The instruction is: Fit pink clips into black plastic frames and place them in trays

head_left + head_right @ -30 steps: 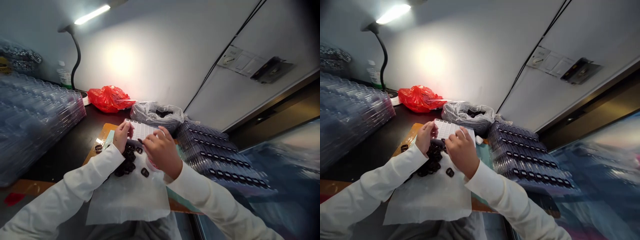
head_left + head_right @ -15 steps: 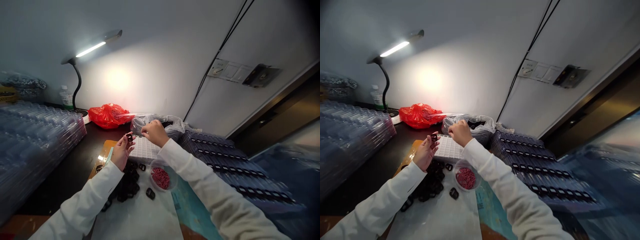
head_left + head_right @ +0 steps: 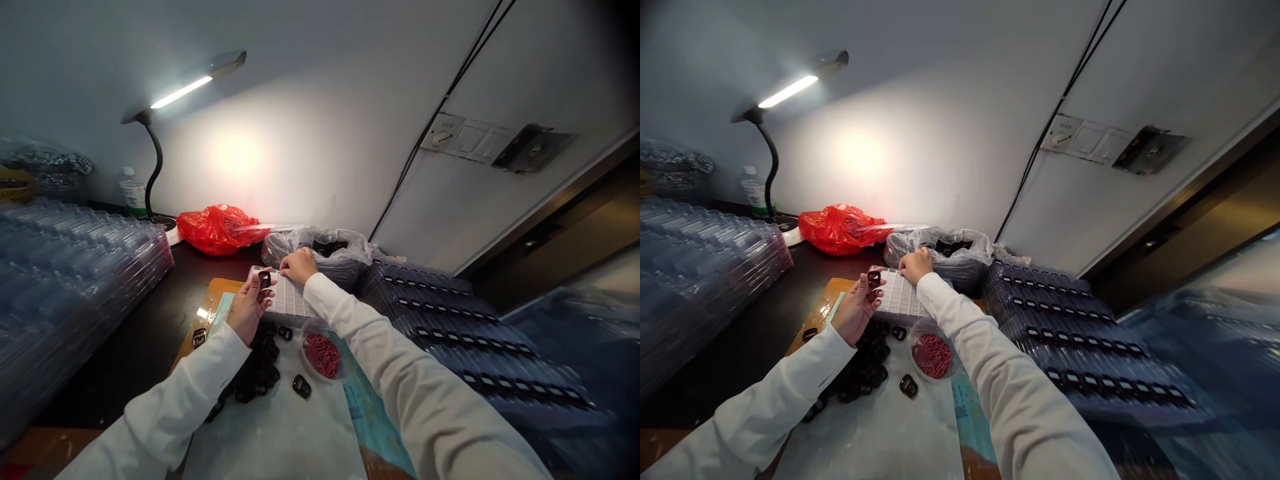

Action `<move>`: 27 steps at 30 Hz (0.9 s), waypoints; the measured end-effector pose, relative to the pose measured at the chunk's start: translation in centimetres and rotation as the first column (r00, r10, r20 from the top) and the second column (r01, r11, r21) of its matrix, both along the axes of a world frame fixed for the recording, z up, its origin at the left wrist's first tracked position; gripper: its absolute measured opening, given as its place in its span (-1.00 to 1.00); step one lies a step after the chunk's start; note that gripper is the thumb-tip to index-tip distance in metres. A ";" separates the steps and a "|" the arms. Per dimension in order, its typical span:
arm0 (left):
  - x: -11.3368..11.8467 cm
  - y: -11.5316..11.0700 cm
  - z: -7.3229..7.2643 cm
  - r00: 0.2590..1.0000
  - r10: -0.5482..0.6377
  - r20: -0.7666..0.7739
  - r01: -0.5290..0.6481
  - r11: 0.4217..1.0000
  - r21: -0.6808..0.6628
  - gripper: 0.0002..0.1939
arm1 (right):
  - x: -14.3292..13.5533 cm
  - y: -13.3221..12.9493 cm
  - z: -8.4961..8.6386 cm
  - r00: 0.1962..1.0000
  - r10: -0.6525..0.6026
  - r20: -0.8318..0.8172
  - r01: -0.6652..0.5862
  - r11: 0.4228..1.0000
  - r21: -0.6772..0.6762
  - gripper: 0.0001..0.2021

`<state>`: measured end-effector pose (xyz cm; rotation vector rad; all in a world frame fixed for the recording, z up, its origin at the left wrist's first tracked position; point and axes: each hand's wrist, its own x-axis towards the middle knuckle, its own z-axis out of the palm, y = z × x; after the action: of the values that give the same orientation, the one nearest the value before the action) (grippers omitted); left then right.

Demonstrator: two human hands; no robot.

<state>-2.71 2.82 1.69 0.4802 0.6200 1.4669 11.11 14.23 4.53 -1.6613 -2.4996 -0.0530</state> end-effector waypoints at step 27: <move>1.5 -2.0 -0.1 0.940 -0.265 -0.217 0.266 0.964 -0.022 -0.60 | 3.1 -14.8 0.7 0.838 0.280 -0.468 -0.063 0.902 0.427 -0.89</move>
<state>-1.19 0.79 1.57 0.7098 0.6941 1.1685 14.21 -0.52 5.28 -1.0922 -2.0389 -0.0732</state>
